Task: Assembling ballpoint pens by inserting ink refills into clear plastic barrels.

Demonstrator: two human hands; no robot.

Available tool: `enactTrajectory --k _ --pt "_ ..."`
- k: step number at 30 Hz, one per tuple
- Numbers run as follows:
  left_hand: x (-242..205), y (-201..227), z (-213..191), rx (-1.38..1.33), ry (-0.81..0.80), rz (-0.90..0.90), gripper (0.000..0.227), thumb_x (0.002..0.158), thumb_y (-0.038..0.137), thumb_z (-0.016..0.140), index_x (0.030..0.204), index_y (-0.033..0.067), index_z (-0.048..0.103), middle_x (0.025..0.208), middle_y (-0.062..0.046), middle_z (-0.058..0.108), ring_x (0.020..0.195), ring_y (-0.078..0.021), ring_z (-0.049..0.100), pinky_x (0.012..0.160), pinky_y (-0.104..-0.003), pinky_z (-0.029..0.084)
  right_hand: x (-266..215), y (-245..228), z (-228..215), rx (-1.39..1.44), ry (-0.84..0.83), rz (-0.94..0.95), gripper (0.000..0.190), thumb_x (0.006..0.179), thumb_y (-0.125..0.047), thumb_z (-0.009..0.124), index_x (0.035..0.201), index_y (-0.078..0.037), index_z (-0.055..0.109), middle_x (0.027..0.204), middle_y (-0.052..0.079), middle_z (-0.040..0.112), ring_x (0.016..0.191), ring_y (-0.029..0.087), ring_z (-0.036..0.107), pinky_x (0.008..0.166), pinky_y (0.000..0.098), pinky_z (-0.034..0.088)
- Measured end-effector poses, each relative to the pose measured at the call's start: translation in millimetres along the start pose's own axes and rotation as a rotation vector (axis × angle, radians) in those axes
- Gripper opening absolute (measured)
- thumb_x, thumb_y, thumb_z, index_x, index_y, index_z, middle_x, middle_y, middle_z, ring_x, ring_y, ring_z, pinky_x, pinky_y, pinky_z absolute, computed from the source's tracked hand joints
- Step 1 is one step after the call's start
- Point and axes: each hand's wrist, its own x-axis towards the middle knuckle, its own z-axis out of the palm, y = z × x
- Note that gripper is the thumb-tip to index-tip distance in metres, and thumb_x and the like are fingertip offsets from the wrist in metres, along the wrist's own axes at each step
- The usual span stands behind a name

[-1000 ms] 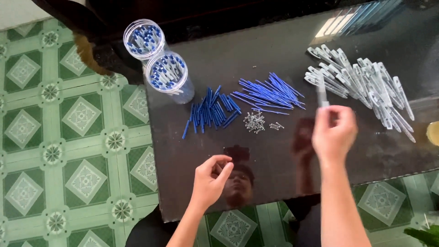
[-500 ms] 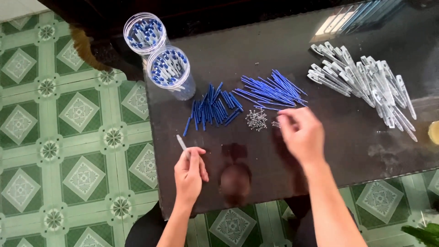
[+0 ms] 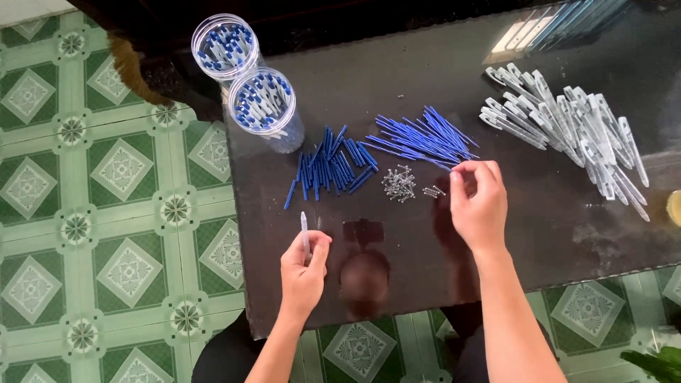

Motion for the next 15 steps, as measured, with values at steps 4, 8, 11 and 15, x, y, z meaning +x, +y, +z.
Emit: enactTrajectory --k 4,8,11,15 --pt "2 20 -3 0.078 0.030 0.059 0.016 0.093 0.018 0.074 0.105 0.0082 0.077 0.069 -0.007 0.064 0.061 -0.0117 0.055 0.055 -0.028 0.046 -12 -49 -9 0.095 -0.181 -0.111 0.006 0.097 -0.016 0.069 0.093 -0.019 0.073 0.089 0.003 0.068 0.089 0.027 0.069 0.079 0.0363 0.055" --pt "2 29 -6 0.204 -0.046 0.035 0.012 0.085 0.019 0.080 0.094 0.0122 0.083 0.083 -0.006 0.080 0.060 -0.0087 0.053 0.056 -0.027 0.045 -33 -85 -7 0.141 -0.557 -0.132 0.010 0.090 -0.015 0.066 0.097 -0.017 0.073 0.086 0.006 0.074 0.080 0.028 0.073 0.073 0.0411 0.059" --pt "6 21 -9 0.237 -0.082 0.013 0.008 0.084 0.019 0.081 0.090 0.0154 0.086 0.065 -0.003 0.076 0.053 -0.0054 0.050 0.051 -0.024 0.041 -33 -85 -6 0.180 -0.640 -0.083 0.011 0.091 -0.017 0.065 0.100 -0.018 0.071 0.089 0.003 0.075 0.077 0.027 0.073 0.070 0.0412 0.059" --pt "9 22 -12 0.147 -0.027 -0.028 0.008 0.084 0.011 0.080 0.090 0.0094 0.085 0.062 -0.005 0.075 0.052 -0.0040 0.049 0.052 -0.020 0.038 -14 -71 -14 0.319 -0.495 -0.059 0.012 0.093 -0.014 0.068 0.102 -0.014 0.076 0.088 0.010 0.077 0.084 0.030 0.074 0.080 0.0419 0.058"
